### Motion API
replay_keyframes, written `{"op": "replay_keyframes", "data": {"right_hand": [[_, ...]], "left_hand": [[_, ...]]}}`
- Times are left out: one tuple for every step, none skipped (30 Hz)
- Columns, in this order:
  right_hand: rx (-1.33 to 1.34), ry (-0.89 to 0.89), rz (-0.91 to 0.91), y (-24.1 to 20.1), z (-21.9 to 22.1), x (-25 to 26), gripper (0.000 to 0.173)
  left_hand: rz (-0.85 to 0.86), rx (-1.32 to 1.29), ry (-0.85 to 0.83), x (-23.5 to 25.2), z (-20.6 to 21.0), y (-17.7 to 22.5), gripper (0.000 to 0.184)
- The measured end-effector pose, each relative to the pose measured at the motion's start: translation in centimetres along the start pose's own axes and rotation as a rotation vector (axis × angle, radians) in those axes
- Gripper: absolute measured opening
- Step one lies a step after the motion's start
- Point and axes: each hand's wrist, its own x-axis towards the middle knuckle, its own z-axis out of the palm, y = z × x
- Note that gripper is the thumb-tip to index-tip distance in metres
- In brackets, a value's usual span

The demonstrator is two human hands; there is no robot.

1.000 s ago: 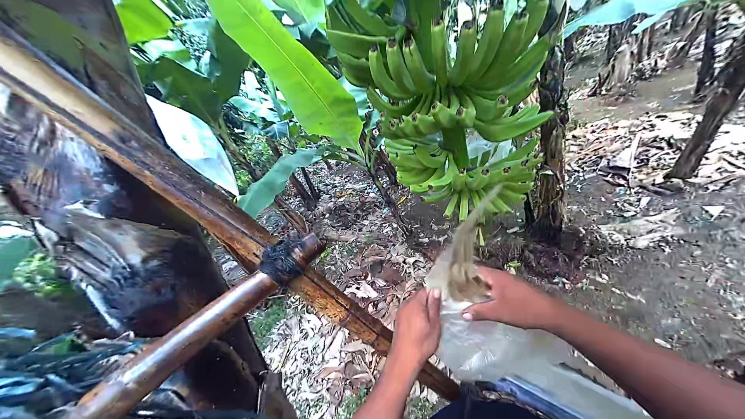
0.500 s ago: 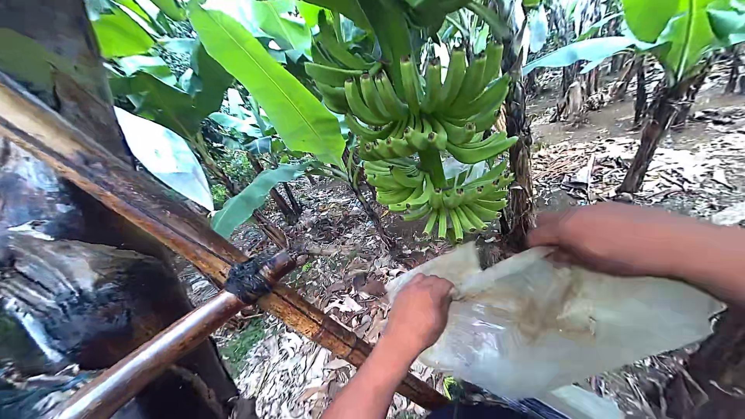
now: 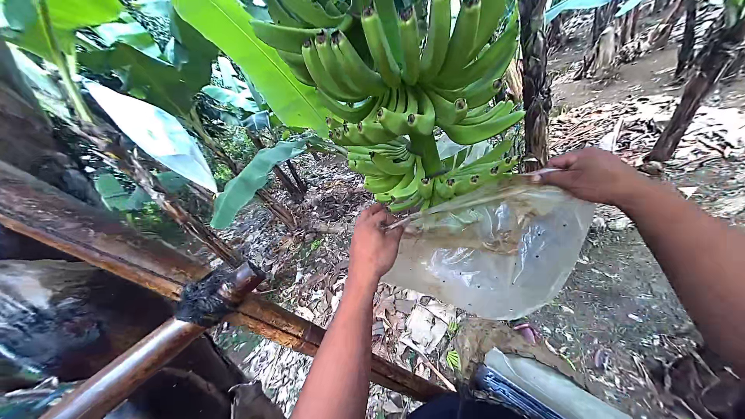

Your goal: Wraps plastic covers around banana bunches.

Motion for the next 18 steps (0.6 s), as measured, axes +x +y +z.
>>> {"op": "replay_keyframes", "data": {"right_hand": [[-0.055,-0.027,0.011,0.4,0.3,2.0,0.038],[-0.106,-0.048,0.007,0.8,0.5,4.0,0.041],[-0.149,-0.064,-0.008,1.1,0.7,5.8,0.040],[-0.177,-0.066,-0.044,1.7,0.9,7.6,0.036],[-0.193,-0.063,-0.081,2.2,1.0,9.4,0.030],[-0.202,-0.077,-0.102,2.4,1.1,10.8,0.024],[-0.208,-0.094,-0.115,2.4,1.1,12.1,0.022],[-0.201,-0.124,-0.104,2.1,1.1,13.1,0.024],[-0.192,-0.150,-0.092,1.6,1.1,14.0,0.027],[-0.192,-0.155,-0.113,1.8,1.2,15.0,0.025],[-0.197,-0.175,-0.126,1.4,1.1,15.7,0.020],[-0.190,-0.200,-0.145,1.0,1.0,16.0,0.014],[-0.191,-0.216,-0.183,1.3,1.2,16.7,0.012],[-0.201,-0.237,-0.205,1.2,1.4,17.2,0.017],[-0.230,-0.261,-0.221,1.1,1.8,17.7,0.021],[-0.260,-0.277,-0.224,1.1,2.5,18.2,0.027],[-0.294,-0.275,-0.220,1.1,3.3,18.7,0.036],[-0.308,-0.232,-0.207,1.5,4.4,19.2,0.044]], "left_hand": [[-0.024,-0.027,0.002,0.4,0.4,0.0,0.024],[-0.029,-0.054,0.015,0.7,0.8,0.1,0.029],[-0.026,-0.060,0.018,0.9,1.2,0.2,0.031],[-0.017,-0.039,0.025,1.1,1.5,0.5,0.031],[0.002,0.003,0.038,1.3,1.8,0.7,0.031],[0.036,0.048,0.048,1.3,2.2,0.9,0.029],[0.082,0.090,0.053,1.5,2.4,1.0,0.028],[0.142,0.119,0.056,1.7,2.6,1.0,0.026],[0.214,0.127,0.058,2.0,2.8,0.8,0.024],[0.272,0.116,0.047,2.3,3.0,0.7,0.024],[0.282,0.081,0.013,2.6,3.0,0.6,0.026],[0.231,0.011,-0.036,3.0,3.1,0.5,0.031],[0.124,-0.077,-0.095,3.3,3.4,0.3,0.038],[0.001,-0.167,-0.144,3.5,3.6,0.0,0.043],[-0.118,-0.262,-0.164,3.9,3.9,-0.5,0.044],[-0.225,-0.373,-0.162,4.3,4.2,-1.2,0.043],[-0.316,-0.500,-0.150,4.8,4.6,-2.1,0.037],[-0.390,-0.610,-0.127,5.4,4.8,-2.9,0.033]]}}
